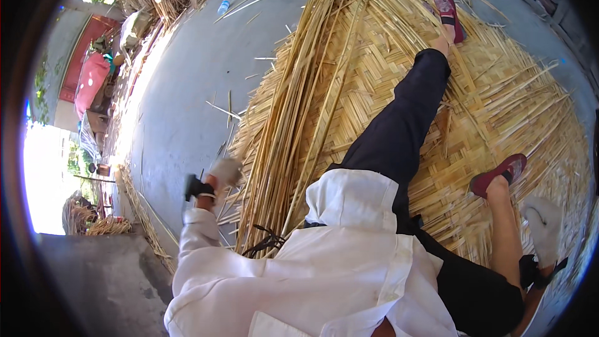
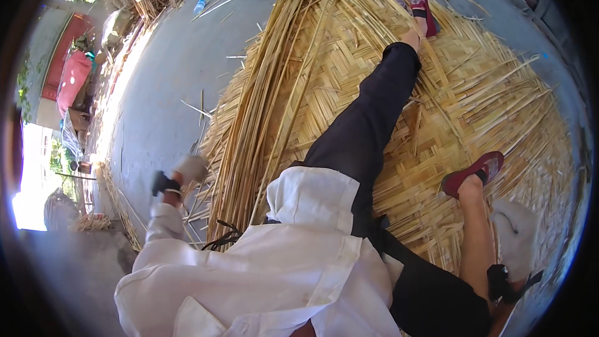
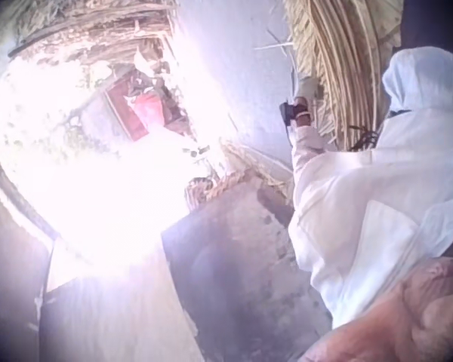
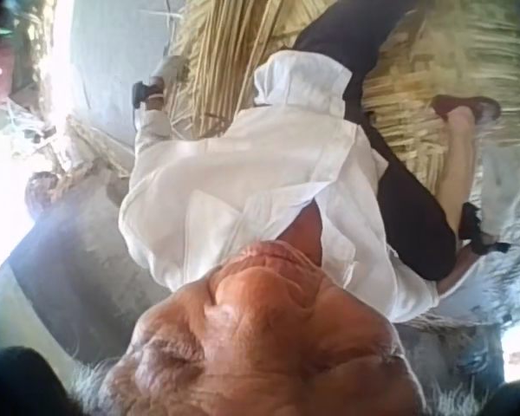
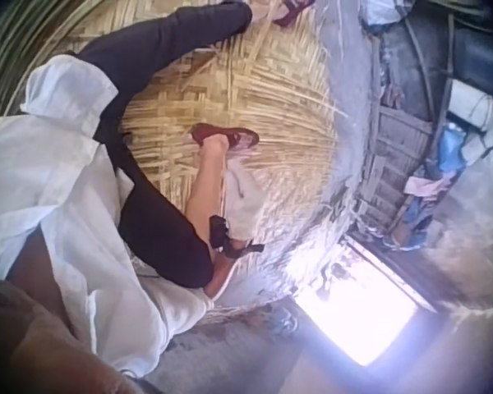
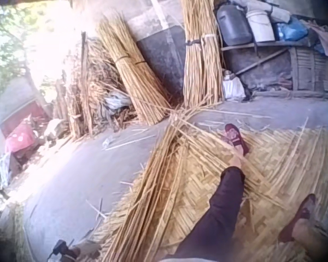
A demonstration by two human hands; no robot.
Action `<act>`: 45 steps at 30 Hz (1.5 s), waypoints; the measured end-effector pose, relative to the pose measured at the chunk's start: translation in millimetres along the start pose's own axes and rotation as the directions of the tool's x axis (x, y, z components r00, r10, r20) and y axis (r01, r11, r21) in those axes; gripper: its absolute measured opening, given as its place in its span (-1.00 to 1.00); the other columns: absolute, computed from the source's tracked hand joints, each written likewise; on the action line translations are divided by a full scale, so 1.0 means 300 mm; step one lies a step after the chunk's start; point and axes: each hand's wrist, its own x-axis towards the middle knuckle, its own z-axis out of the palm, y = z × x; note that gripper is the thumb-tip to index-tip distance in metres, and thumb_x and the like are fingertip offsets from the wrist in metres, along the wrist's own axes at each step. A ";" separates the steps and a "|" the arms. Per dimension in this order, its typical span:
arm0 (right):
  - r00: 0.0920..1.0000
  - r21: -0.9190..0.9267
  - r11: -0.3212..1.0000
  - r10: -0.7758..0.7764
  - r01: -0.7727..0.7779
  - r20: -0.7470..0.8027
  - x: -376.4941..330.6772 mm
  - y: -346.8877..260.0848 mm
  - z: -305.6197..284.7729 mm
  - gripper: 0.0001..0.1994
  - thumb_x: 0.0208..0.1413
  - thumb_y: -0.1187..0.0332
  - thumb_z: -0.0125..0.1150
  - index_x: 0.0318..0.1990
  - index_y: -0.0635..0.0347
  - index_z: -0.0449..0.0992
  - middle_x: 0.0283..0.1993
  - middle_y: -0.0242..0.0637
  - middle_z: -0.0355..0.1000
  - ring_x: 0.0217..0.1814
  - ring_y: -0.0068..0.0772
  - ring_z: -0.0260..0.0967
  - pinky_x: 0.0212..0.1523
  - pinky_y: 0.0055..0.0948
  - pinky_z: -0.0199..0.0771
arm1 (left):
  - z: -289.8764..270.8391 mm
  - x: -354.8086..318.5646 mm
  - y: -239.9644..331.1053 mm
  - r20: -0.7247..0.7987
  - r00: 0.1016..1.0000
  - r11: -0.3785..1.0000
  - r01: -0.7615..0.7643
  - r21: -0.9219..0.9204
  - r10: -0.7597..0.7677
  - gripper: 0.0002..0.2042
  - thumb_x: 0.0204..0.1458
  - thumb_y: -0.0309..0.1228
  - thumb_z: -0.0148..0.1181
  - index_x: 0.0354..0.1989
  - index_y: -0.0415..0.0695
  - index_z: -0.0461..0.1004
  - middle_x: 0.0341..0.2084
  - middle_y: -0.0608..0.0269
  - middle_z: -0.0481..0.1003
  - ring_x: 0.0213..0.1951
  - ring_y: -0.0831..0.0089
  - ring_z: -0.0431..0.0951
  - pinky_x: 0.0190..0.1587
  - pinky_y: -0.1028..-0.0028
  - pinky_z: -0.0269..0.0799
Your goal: Manually weave strips of bamboo or straw to create a large mat on the floor.
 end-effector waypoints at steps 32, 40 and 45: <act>0.996 -0.157 0.985 -0.080 0.072 -0.044 0.009 -0.089 0.026 -0.85 -0.12 0.59 0.02 -0.36 0.43 0.46 -0.52 -0.18 0.38 -0.49 -0.42 0.37 -0.43 -0.52 0.33 | -0.203 0.353 0.194 -0.164 0.836 0.153 -0.097 -0.983 -0.524 -0.73 -0.11 -0.24 0.11 -0.42 -0.24 0.51 -0.69 0.25 0.45 -0.63 0.47 0.44 -0.57 0.45 0.32; 0.993 -0.119 0.992 -0.057 0.044 -0.103 0.002 -0.112 0.033 -0.84 -0.14 0.59 0.04 -0.34 0.40 0.45 -0.48 -0.15 0.39 -0.44 -0.35 0.36 -0.39 -0.47 0.31 | -0.525 0.304 0.195 -0.211 0.532 -0.136 -0.540 -0.830 -0.820 -0.78 0.01 -0.36 0.11 -0.23 -0.22 0.48 -0.74 0.40 0.36 -0.68 0.71 0.31 -0.68 0.70 0.13; 0.885 -0.365 0.928 -0.235 0.081 -0.402 -0.030 -0.245 -0.030 -0.64 -0.20 0.62 0.04 -0.12 0.30 0.40 -0.06 -0.04 0.35 0.05 -0.17 0.28 0.01 -0.42 0.25 | -0.942 0.287 0.698 -0.900 0.400 0.089 -0.903 -0.419 -0.174 -0.84 -0.01 -0.50 0.11 -0.25 -0.24 0.50 -0.51 0.31 0.49 -0.50 0.54 0.46 -0.44 0.56 0.39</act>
